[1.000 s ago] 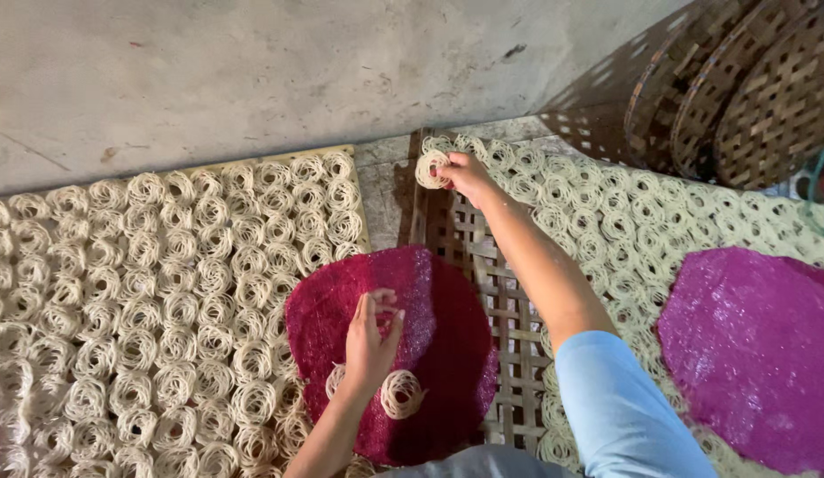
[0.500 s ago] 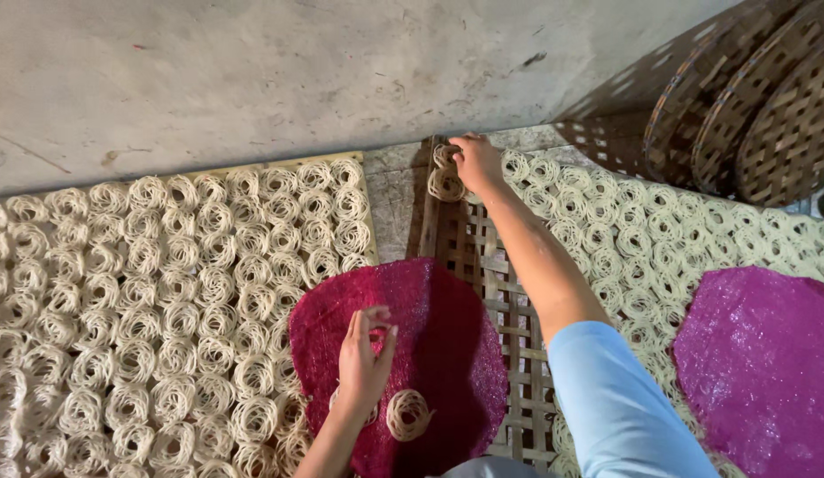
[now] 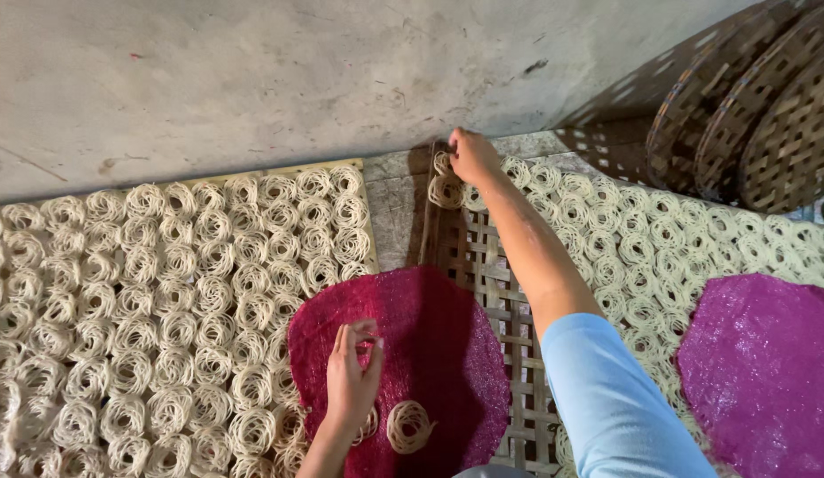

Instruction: The person picks up coiled noodle nests one at a time and places them in a pattern onto a round pink tray resting on a woven bamboo rack. When a tray is filled, the person stacks it with other filled trays and continues filling another tray with more noodle nests.

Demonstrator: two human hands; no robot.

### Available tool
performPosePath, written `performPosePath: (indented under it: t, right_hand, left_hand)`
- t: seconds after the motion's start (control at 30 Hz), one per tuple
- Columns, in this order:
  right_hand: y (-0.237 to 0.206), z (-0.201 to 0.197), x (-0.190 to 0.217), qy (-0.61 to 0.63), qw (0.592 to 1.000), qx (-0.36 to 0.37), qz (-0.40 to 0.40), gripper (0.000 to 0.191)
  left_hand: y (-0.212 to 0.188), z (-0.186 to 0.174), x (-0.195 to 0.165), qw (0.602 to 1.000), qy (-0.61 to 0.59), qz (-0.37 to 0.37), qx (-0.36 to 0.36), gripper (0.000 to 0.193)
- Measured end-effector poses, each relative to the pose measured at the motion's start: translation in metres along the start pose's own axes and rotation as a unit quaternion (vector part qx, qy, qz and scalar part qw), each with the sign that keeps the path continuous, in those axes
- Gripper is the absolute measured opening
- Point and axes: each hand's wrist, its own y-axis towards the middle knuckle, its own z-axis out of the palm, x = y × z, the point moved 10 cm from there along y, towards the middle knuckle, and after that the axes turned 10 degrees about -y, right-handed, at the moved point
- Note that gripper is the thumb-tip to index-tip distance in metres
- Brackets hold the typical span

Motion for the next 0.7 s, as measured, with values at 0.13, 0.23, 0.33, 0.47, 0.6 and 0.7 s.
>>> performPosePath:
  t: [0.13, 0.23, 0.33, 0.47, 0.6, 0.7]
  right_hand:
    - [0.003, -0.002, 0.004, -0.064, 0.998, 0.006, -0.020, 0.004]
    - [0.004, -0.006, 0.005, -0.010, 1.000, 0.000, -0.021, 0.013]
    - [0.000, -0.005, 0.008, -0.033, 0.999, -0.004, -0.030, 0.015]
    - [0.002, -0.010, 0.009, -0.022, 1.000, -0.005, -0.008, 0.006]
    - [0.002, -0.009, 0.002, 0.056, 0.997, 0.034, 0.045, 0.010]
    - [0.005, -0.016, 0.008, 0.052, 0.999, -0.003, 0.016, 0.009]
  left_hand:
    - [-0.004, -0.007, -0.001, 1.000, 0.002, -0.002, -0.004, 0.026]
    - [-0.007, -0.012, 0.002, 0.999, 0.003, -0.042, -0.010, 0.027]
    - [-0.009, -0.017, -0.006, 1.000, -0.007, -0.017, -0.022, 0.025]
    - [-0.008, -0.017, -0.007, 1.000, -0.018, 0.004, -0.021, 0.026]
    - [-0.007, -0.017, 0.001, 0.999, -0.017, -0.022, -0.021, 0.024]
    - [-0.005, -0.017, -0.002, 1.000, -0.017, -0.002, -0.025, 0.025]
